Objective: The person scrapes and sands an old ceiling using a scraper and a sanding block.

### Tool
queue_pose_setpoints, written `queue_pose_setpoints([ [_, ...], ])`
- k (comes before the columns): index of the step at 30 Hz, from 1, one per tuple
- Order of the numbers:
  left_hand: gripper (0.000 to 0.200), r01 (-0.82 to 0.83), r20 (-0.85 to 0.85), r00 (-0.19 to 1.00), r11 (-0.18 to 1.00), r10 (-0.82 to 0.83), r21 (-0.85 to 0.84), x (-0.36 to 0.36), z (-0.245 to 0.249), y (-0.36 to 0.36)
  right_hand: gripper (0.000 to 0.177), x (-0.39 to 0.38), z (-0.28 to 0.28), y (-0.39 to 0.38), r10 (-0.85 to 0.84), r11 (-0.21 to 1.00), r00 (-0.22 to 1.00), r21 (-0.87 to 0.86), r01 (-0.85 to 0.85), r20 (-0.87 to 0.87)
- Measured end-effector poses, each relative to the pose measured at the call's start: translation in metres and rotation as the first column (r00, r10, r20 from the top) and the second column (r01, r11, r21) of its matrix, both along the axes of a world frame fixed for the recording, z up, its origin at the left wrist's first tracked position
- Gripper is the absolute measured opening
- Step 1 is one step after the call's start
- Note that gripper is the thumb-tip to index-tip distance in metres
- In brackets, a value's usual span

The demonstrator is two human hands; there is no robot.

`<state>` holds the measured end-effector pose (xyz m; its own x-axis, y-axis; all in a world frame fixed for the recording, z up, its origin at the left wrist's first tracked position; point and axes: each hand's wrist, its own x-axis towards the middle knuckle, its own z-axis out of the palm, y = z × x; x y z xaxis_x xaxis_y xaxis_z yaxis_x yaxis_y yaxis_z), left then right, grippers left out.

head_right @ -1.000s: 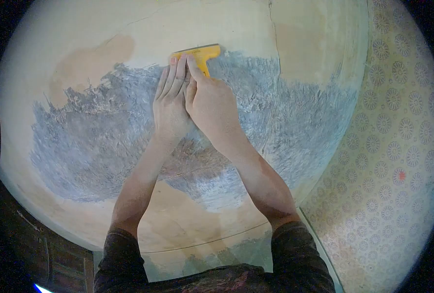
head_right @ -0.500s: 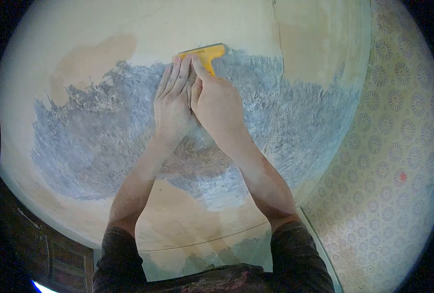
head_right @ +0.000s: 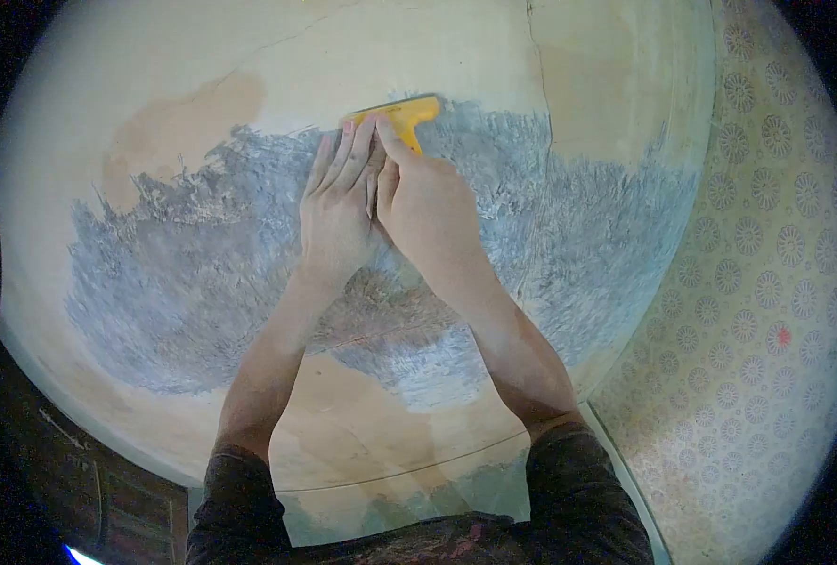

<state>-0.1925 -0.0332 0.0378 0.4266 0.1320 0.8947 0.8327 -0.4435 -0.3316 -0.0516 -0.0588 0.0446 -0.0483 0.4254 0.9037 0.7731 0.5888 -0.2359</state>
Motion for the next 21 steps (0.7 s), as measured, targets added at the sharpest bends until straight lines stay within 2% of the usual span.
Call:
queue_pose_setpoints([
  [2, 0.054, 0.018, 0.015, 1.000, 1.000, -0.018, 0.004, 0.003, 0.002, -0.001, 0.043, 0.001, 0.006, -0.001, 0.010, 1.000, 1.000, -0.016, -0.010, -0.020],
  [4, 0.054, 0.035, 0.039, 0.999, 0.999, -0.035, -0.008, 0.006, -0.006, -0.006, 0.043, 0.000, 0.003, -0.010, 0.001, 0.992, 1.000, -0.123, -0.001, 0.003],
  [6, 0.055, 0.025, 0.035, 0.999, 0.999, -0.023, -0.047, 0.006, -0.011, -0.006, 0.042, 0.003, 0.001, -0.012, -0.004, 0.995, 1.000, -0.103, 0.005, 0.010],
  [9, 0.056, -0.025, -0.016, 1.000, 1.000, 0.025, 0.014, 0.004, -0.003, 0.003, 0.042, 0.005, 0.004, -0.005, -0.019, 0.998, 1.000, -0.060, 0.020, 0.016],
  [12, 0.055, 0.019, 0.042, 0.999, 1.000, -0.018, -0.005, 0.009, -0.008, 0.000, 0.042, 0.005, 0.000, -0.008, -0.024, 0.998, 1.000, -0.057, 0.025, 0.013],
  [18, 0.056, 0.020, 0.012, 1.000, 1.000, -0.020, 0.008, 0.009, -0.001, 0.001, 0.043, 0.007, 0.003, 0.001, -0.013, 1.000, 1.000, 0.024, 0.013, 0.001],
  [21, 0.057, -0.018, 0.011, 1.000, 0.999, 0.019, -0.046, 0.012, -0.010, -0.008, 0.043, 0.007, -0.006, -0.006, -0.030, 1.000, 0.999, 0.001, 0.030, 0.015],
])
